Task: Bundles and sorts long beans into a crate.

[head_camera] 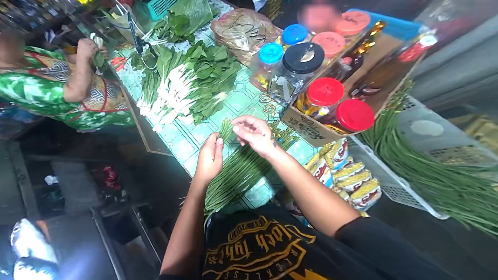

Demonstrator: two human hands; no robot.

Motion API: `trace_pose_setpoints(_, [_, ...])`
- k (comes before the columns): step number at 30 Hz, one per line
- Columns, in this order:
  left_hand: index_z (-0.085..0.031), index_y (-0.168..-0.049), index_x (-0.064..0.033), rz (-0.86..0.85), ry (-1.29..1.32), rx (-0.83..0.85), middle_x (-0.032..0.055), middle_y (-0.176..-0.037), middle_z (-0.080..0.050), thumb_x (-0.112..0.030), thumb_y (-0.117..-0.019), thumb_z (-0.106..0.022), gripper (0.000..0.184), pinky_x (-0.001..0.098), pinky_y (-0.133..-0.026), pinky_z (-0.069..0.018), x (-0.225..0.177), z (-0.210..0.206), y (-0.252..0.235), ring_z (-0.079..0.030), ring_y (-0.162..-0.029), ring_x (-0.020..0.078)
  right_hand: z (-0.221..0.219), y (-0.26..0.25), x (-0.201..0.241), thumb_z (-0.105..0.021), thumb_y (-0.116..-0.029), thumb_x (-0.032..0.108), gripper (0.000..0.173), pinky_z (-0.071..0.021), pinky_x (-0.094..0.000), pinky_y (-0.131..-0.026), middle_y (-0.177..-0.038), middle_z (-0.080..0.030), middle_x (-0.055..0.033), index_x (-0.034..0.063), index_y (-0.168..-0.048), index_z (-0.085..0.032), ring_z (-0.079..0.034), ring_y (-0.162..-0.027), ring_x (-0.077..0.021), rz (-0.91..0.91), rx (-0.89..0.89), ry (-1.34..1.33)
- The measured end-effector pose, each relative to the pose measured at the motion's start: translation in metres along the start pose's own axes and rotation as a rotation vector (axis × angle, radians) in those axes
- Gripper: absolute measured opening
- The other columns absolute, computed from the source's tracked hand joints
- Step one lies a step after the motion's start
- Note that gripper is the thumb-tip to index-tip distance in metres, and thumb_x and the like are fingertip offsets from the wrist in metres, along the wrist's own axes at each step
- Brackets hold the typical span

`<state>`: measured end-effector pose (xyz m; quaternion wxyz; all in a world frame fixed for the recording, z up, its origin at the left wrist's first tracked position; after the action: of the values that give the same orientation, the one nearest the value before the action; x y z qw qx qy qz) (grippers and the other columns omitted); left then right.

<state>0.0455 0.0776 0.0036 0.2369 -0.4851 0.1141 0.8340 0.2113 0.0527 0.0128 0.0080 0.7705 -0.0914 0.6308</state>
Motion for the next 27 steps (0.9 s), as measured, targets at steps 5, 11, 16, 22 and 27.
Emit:
trace_pose_setpoints(5, [-0.058, -0.124, -0.0088, -0.006, -0.015, 0.0, 0.0027, -0.078, -0.058, -0.024, -0.1104, -0.036, 0.031, 0.0311, -0.058, -0.052, -0.003, -0.005, 0.0, -0.056, -0.061, 0.0127, 0.0, 0.005, -0.008, -0.068, -0.0992, 0.01, 0.021, -0.057, -0.0275, -0.055, -0.087, -0.071, -0.0077, 0.0041, -0.119, -0.073, -0.062, -0.06, -0.0132, -0.048, -0.137, 0.004])
trace_pose_setpoints(11, [-0.057, -0.125, -0.008, -0.037, 0.024, -0.005, 0.0026, -0.076, -0.059, -0.023, -0.1103, -0.036, 0.03, 0.0302, -0.057, -0.0525, -0.003, -0.005, 0.001, -0.057, -0.06, 0.0125, -0.009, 0.007, -0.015, -0.062, -0.1017, 0.007, 0.024, -0.0615, -0.0313, -0.064, -0.088, -0.072, -0.0108, 0.0019, -0.124, -0.07, -0.067, -0.066, -0.0157, -0.111, -0.147, -0.17])
trace_pose_setpoints(16, [-0.059, -0.126, -0.0086, -0.033, -0.012, 0.017, 0.003, -0.082, -0.063, -0.022, -0.1096, -0.037, 0.03, 0.0318, -0.06, -0.0552, -0.002, -0.008, 0.004, -0.06, -0.064, 0.0128, -0.014, 0.007, -0.004, -0.06, -0.1, 0.002, 0.024, -0.0614, -0.032, -0.064, -0.088, -0.07, -0.0128, 0.0002, -0.121, -0.07, -0.067, -0.066, -0.0169, -0.029, -0.095, -0.179])
trace_pose_setpoints(22, [-0.058, -0.129, -0.0076, 0.007, -0.08, 0.093, 0.0041, -0.089, -0.066, -0.021, -0.11, -0.037, 0.031, 0.0311, -0.067, -0.0586, 0.001, -0.007, 0.005, -0.065, -0.069, 0.0117, -0.011, 0.007, 0.005, -0.059, -0.0979, -0.003, 0.025, -0.0625, -0.0339, -0.066, -0.09, -0.069, -0.0129, -0.0004, -0.12, -0.069, -0.067, -0.068, -0.0176, 0.04, -0.061, -0.146])
trace_pose_setpoints(27, [-0.058, -0.132, -0.007, -0.012, -0.211, 0.077, 0.007, -0.097, -0.066, -0.021, -0.1092, -0.038, 0.033, 0.0367, -0.073, -0.0587, -0.001, -0.007, 0.006, -0.065, -0.077, 0.0153, -0.009, 0.007, 0.008, -0.06, -0.0984, -0.004, 0.027, -0.0642, -0.0353, -0.069, -0.094, -0.07, -0.0133, 0.0004, -0.124, -0.068, -0.07, -0.071, -0.0192, 0.051, -0.034, -0.075])
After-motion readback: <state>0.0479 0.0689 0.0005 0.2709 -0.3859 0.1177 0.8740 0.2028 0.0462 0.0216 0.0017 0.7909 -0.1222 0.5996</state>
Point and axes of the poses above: each hand's wrist, its own y-axis away from the middle knuckle, its own z-axis out of the back of the hand, x = y × z, the point moved 9 cm from there along -y, towards the middle knuckle
